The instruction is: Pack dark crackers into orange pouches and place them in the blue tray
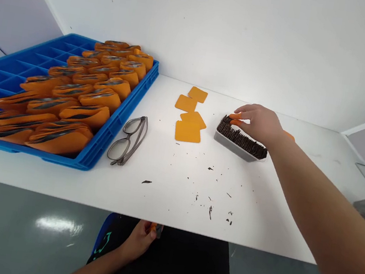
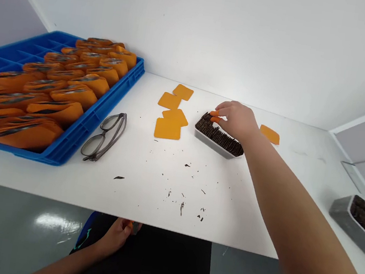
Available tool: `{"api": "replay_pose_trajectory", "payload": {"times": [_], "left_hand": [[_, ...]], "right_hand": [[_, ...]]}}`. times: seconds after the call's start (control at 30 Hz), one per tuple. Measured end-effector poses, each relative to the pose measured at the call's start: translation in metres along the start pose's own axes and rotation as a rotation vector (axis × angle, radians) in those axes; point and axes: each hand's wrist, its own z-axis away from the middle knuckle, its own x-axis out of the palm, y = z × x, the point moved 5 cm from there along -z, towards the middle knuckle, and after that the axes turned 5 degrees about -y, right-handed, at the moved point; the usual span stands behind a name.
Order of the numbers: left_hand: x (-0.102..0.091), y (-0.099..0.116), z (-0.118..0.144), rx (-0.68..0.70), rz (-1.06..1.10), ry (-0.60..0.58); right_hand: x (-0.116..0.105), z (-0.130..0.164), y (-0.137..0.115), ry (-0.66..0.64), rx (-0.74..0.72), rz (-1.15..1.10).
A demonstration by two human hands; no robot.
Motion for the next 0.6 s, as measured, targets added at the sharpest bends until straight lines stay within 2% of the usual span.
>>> {"api": "replay_pose_trajectory", "payload": {"times": [0.2,0.43,0.6], "left_hand": [[0.0,-0.002,-0.001,-0.094,-0.072,0.014],[-0.003,0.004,-0.013,-0.122,-0.115,0.025],[0.005,0.027,-0.019,-0.061,-0.084,-0.002]], "right_hand": [[-0.017,0.016,0.015,0.119,0.061,-0.002],[-0.056,0.037,0.018,0.123,0.089,-0.132],[-0.071,0.062,0.009,0.156,0.047,-0.192]]}}
